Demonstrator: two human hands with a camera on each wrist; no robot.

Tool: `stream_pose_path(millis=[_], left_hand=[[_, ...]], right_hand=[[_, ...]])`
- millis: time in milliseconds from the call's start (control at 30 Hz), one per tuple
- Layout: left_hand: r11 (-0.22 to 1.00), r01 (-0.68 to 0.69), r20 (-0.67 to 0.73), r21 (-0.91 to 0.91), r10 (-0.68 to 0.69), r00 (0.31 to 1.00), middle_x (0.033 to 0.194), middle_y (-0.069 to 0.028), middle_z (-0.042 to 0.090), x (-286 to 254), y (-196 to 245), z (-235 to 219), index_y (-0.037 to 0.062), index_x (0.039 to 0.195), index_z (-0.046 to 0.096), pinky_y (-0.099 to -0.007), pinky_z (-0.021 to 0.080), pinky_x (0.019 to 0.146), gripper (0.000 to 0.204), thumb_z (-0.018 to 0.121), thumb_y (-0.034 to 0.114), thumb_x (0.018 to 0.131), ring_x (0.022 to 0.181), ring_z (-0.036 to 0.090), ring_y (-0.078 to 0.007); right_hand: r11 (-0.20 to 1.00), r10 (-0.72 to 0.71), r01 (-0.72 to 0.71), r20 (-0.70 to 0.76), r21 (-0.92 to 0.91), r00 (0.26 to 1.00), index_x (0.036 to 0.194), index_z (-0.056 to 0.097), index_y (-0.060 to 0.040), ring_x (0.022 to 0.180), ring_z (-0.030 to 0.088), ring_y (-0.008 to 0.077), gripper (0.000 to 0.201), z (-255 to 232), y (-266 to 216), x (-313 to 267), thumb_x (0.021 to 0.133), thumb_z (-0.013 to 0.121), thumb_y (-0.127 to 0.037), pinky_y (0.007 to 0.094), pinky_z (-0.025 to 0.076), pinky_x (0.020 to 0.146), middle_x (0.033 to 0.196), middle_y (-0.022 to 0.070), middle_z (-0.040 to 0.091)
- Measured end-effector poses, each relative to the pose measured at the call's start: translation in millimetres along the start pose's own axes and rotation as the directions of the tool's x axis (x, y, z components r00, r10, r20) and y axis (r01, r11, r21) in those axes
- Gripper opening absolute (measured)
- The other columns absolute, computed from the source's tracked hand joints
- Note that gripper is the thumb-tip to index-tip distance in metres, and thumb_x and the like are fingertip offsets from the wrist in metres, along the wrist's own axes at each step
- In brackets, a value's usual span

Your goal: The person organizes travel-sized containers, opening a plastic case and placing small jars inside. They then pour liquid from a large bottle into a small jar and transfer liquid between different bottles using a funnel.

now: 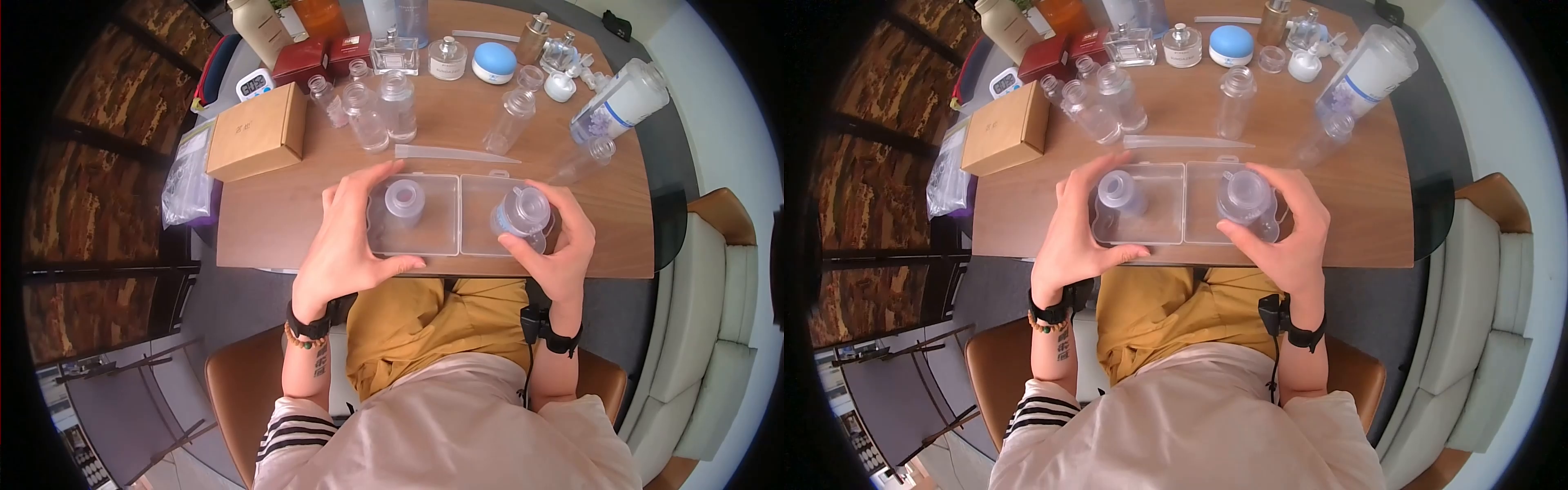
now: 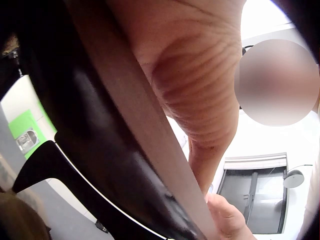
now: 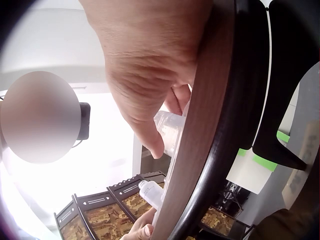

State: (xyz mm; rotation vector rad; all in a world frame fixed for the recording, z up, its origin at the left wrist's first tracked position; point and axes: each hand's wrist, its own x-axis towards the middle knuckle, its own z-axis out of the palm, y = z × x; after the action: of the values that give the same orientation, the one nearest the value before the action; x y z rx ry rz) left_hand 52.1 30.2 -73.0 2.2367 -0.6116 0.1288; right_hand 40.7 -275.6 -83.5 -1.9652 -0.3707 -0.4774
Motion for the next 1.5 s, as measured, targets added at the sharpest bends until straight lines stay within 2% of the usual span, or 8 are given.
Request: stream_pose_path(millis=[467, 1000, 1067, 1100, 1167, 1200, 1333, 1500], left_hand=[[0.999, 0.009, 0.020, 0.035, -0.010, 1.000, 0.158, -0.0094, 0.056, 1, -2, 2, 0.0067, 0.160, 0.041, -0.0476, 0.034, 0.119, 0.120, 0.102, 0.044, 0.064, 0.136, 0.046, -0.0356], [0.997, 0.013, 0.096, 0.070, -0.020, 0.995, 0.160, -0.0152, 0.052, 5, 2, 0, 0.0045, 0.159, 0.037, -0.0498, 0.032, 0.119, 0.120, 0.103, 0.036, 0.064, 0.146, 0.046, -0.0368], [0.993, -0.099, -0.139, 0.059, 0.106, 0.985, 0.157, -0.0180, 0.051, 6, 7, 0, 0.0059, 0.156, 0.043, -0.0504, 0.035, 0.117, 0.111, 0.101, 0.040, 0.067, 0.142, 0.047, -0.0410], [0.992, -0.108, -0.136, 0.060, 0.115, 0.984, 0.157, -0.0180, 0.051, 2, 12, -1, 0.0059, 0.156, 0.043, -0.0504, 0.035, 0.117, 0.111, 0.101, 0.040, 0.067, 0.142, 0.047, -0.0410], [0.986, -0.115, -0.342, 0.119, 0.149, 0.928, 0.151, -0.0176, 0.052, -14, 28, -7, 0.0057, 0.143, 0.059, -0.0506, 0.039, 0.112, 0.088, 0.098, 0.043, 0.073, 0.134, 0.049, -0.0403], [0.985, -0.055, -0.339, 0.166, 0.109, 0.934, 0.142, -0.0145, 0.055, -15, 53, -9, 0.0079, 0.123, 0.072, -0.0491, 0.037, 0.111, 0.055, 0.092, 0.038, 0.082, 0.130, 0.048, -0.0366], [0.915, -0.022, -0.127, 0.403, 0.079, 0.989, 0.151, -0.0167, 0.051, 12, 114, 0, 0.0112, 0.109, 0.075, -0.0512, 0.028, 0.112, 0.019, 0.079, 0.018, 0.092, 0.137, 0.039, -0.0395], [0.911, 0.041, -0.109, 0.410, 0.004, 0.994, 0.162, -0.0159, 0.044, 39, 126, 17, 0.0094, 0.101, 0.074, -0.0549, 0.025, 0.117, 0.008, 0.069, 0.016, 0.099, 0.142, 0.035, -0.0415]], right_hand=[[0.995, -0.057, 0.059, 0.038, -0.078, 0.998, 0.123, 0.072, -0.0035, 0.101, 0.068, 0.0303, 0.060, 1, -5, 3, 0.069, 0.095, -0.009, 0.0400, 0.055, 0.089, 0.114, 0.0121, 0.075], [0.991, -0.018, 0.026, 0.059, -0.133, 0.998, 0.123, 0.072, -0.0071, 0.100, 0.068, 0.0296, 0.060, -4, -3, 4, 0.068, 0.095, -0.013, 0.0413, 0.048, 0.094, 0.112, 0.0096, 0.076], [0.992, -0.054, 0.059, 0.042, -0.113, 0.998, 0.122, 0.073, -0.0076, 0.101, 0.068, 0.0298, 0.060, -4, -2, 4, 0.067, 0.095, -0.012, 0.0414, 0.048, 0.094, 0.112, 0.0100, 0.076], [0.991, -0.056, 0.059, 0.034, -0.117, 0.998, 0.122, 0.073, -0.0076, 0.101, 0.068, 0.0298, 0.060, -4, -2, 5, 0.067, 0.095, -0.012, 0.0414, 0.048, 0.094, 0.112, 0.0100, 0.076], [0.993, -0.059, 0.062, 0.035, -0.096, 0.998, 0.121, 0.074, -0.0077, 0.100, 0.067, 0.0301, 0.060, -5, -2, 5, 0.065, 0.096, -0.011, 0.0413, 0.049, 0.093, 0.110, 0.0097, 0.075], [0.993, -0.053, 0.056, 0.031, -0.100, 0.998, 0.121, 0.074, -0.0077, 0.100, 0.067, 0.0301, 0.060, -6, -2, 5, 0.065, 0.096, -0.011, 0.0413, 0.049, 0.093, 0.110, 0.0097, 0.075], [0.992, -0.096, 0.101, 0.078, -0.076, 0.992, 0.119, 0.075, -0.0057, 0.103, 0.065, 0.0306, 0.061, -5, -4, 7, 0.062, 0.095, -0.007, 0.0424, 0.051, 0.092, 0.110, 0.0094, 0.074], [0.991, -0.127, 0.130, 0.056, -0.044, 0.990, 0.118, 0.076, -0.0077, 0.104, 0.063, 0.0314, 0.061, -6, -6, 9, 0.060, 0.094, -0.006, 0.0432, 0.050, 0.093, 0.109, 0.0079, 0.074]])
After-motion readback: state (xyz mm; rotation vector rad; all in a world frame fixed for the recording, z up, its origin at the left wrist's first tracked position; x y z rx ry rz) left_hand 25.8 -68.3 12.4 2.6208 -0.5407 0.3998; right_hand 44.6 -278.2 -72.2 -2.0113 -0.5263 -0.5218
